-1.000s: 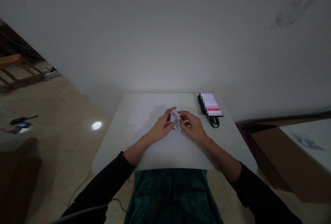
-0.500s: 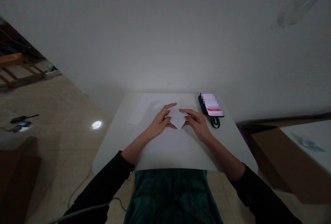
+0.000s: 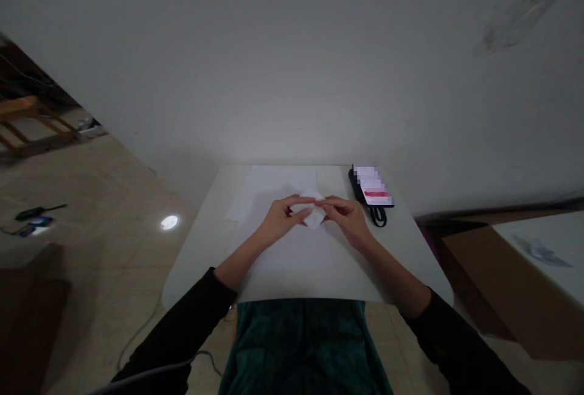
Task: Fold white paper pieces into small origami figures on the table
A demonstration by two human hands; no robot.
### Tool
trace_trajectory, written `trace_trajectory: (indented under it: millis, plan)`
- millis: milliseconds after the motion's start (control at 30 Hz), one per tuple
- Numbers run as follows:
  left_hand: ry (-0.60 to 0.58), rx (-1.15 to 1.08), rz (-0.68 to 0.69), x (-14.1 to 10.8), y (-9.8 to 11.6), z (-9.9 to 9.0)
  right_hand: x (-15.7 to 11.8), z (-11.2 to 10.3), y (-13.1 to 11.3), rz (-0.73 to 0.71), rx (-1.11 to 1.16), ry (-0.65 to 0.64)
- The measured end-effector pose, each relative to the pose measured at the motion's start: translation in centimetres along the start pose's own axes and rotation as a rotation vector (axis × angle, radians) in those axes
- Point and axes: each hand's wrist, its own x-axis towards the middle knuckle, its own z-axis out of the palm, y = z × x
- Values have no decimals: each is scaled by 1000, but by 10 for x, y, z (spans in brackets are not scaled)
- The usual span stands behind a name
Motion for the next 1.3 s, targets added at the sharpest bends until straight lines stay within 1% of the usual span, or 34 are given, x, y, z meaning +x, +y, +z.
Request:
trace_trajectory:
  millis: [100, 233, 333, 433, 533, 600, 700, 767, 867, 967, 1033, 1133, 1200, 1300]
  plan:
    - [22, 114, 42, 0, -2, 1, 0, 2, 5, -17, -103, 37]
    - [38, 196, 52, 0, -8, 0, 0, 3, 9, 17, -129, 54]
    - [72, 193, 52, 0, -10, 1, 0, 4, 9, 31, -144, 75]
    - [96, 211, 41, -2, -6, 2, -2, 6, 8, 55, -125, 93]
    - [138, 442, 84, -4, -2, -1, -4, 9, 9, 116, -128, 22]
    - [129, 619, 142, -5, 0, -3, -6, 11, 10, 142, -153, -29]
    - [126, 763, 210, -5, -1, -4, -7, 12, 9, 157, -153, -49]
    - [141, 771, 241, -5, -1, -4, -8, 14, 7, 166, -127, -54]
    - [125, 720, 261, -5, -1, -3, -7, 16, 3, 195, -70, -60]
    - [108, 663, 238, -4, -2, -3, -7, 17, 1, 208, -35, -52]
    - [119, 647, 218, -3, -3, -4, -7, 17, 0, 200, -37, -41]
    - [166, 730, 217, -2, -5, -7, -9, 17, 0, 195, -41, -30]
    - [173, 787, 223, -1, -6, -9, -10, 17, -1, 215, -49, -47]
    - [165, 757, 208, -2, -4, -9, -11, 17, -3, 244, -66, -82]
